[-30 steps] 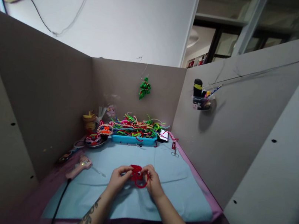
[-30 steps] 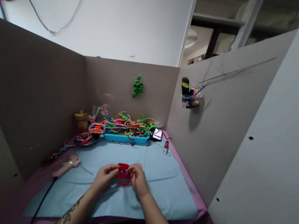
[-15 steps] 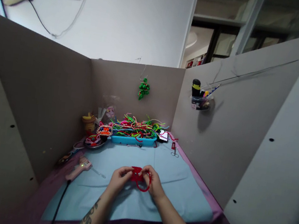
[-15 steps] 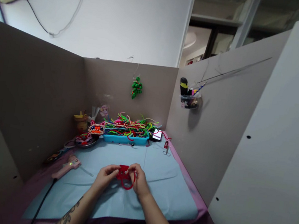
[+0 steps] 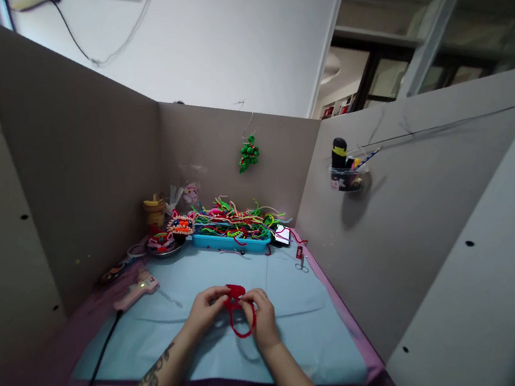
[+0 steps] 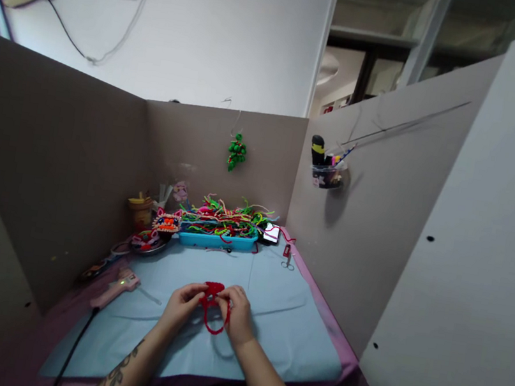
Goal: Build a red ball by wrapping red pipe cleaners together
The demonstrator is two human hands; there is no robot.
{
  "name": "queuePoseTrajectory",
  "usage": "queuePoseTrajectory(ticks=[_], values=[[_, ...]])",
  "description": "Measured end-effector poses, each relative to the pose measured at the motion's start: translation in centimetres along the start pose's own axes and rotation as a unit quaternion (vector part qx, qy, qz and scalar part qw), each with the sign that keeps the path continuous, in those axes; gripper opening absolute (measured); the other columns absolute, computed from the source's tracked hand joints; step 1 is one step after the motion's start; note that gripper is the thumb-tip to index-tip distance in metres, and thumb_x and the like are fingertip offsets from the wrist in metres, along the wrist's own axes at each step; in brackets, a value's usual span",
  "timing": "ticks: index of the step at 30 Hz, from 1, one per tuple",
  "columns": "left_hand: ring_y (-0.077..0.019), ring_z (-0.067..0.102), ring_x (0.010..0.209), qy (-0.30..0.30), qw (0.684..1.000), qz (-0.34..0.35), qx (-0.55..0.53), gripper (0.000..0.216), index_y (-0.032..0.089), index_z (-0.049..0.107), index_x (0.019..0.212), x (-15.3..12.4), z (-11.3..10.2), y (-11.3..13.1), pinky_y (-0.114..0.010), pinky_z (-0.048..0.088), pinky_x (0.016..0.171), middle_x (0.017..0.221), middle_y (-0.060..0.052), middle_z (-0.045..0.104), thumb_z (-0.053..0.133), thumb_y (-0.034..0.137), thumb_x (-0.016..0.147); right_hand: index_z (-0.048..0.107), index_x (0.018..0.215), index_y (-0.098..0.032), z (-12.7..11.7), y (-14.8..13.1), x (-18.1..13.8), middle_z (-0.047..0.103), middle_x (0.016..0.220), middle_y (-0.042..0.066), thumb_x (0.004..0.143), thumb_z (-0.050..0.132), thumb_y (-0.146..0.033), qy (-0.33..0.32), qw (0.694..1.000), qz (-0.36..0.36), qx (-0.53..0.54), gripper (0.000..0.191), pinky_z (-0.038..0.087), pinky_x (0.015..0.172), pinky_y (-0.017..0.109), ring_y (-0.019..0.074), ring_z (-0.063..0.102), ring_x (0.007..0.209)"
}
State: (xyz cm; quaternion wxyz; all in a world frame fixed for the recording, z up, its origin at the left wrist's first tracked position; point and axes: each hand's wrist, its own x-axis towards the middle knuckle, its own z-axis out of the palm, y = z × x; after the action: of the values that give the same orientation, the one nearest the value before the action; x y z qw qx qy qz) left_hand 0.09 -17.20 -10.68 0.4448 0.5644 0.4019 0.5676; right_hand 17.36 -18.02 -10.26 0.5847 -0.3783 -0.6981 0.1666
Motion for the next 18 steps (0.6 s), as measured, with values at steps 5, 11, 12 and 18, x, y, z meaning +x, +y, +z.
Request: queuePoseTrajectory(ticks=[5, 11, 12, 18], values=[[-0.0285, 0.068, 0.093, 0.012, 1.000, 0.002, -0.002, 0.036, 0.016, 0.074, 0.091, 0.0, 0.2, 0.2, -0.043, 0.050, 0.088, 0.098, -0.015, 0.074, 0.073, 0.045, 0.070, 0.067, 0.084, -0.022, 0.0, -0.4, 0.1, 0.067, 0.079, 0.005, 0.086, 0.055, -0.017, -0.034, 0.999, -0.002, 0.016, 0.013, 0.049, 0.073, 0.033, 0.0203, 0.059, 0.080], [-0.0234, 0.068, 0.086, 0.002, 0.999, -0.009, -0.048, 0.032, 0.020, 0.060, 0.094, -0.4, 0.6, 1.2, -0.036, 0.052, 0.078, 0.090, -0.009, 0.073, 0.073, 0.037, 0.069, 0.061, 0.080, -0.021, 0.4, -0.1, 0.0, 0.063, 0.077, 0.003, 0.082, 0.056, -0.018, 0.000, 0.999, 0.053, -0.001, 0.006, 0.048, 0.069, 0.029, 0.0182, 0.059, 0.074], [-0.0223, 0.068, 0.084, 0.005, 0.999, -0.005, -0.045, 0.029, 0.021, 0.059, 0.091, -0.5, 0.7, 1.4, -0.035, 0.052, 0.076, 0.088, -0.007, 0.072, 0.073, 0.035, 0.069, 0.060, 0.079, -0.021, 0.4, 0.0, 0.0, 0.062, 0.077, 0.002, 0.082, 0.056, -0.018, 0.004, 0.998, 0.059, -0.003, 0.006, 0.048, 0.068, 0.028, 0.0178, 0.059, 0.073], [-0.0200, 0.063, 0.075, 0.010, 0.999, 0.036, 0.039, 0.022, 0.019, 0.063, 0.073, -0.5, 0.8, 1.8, -0.033, 0.050, 0.075, 0.074, -0.005, 0.067, 0.070, 0.040, 0.071, 0.060, 0.079, -0.021, 0.4, 0.1, 0.0, 0.061, 0.077, 0.001, 0.082, 0.055, -0.017, -0.007, 0.999, 0.052, -0.003, 0.006, 0.048, 0.069, 0.028, 0.0172, 0.059, 0.073]])
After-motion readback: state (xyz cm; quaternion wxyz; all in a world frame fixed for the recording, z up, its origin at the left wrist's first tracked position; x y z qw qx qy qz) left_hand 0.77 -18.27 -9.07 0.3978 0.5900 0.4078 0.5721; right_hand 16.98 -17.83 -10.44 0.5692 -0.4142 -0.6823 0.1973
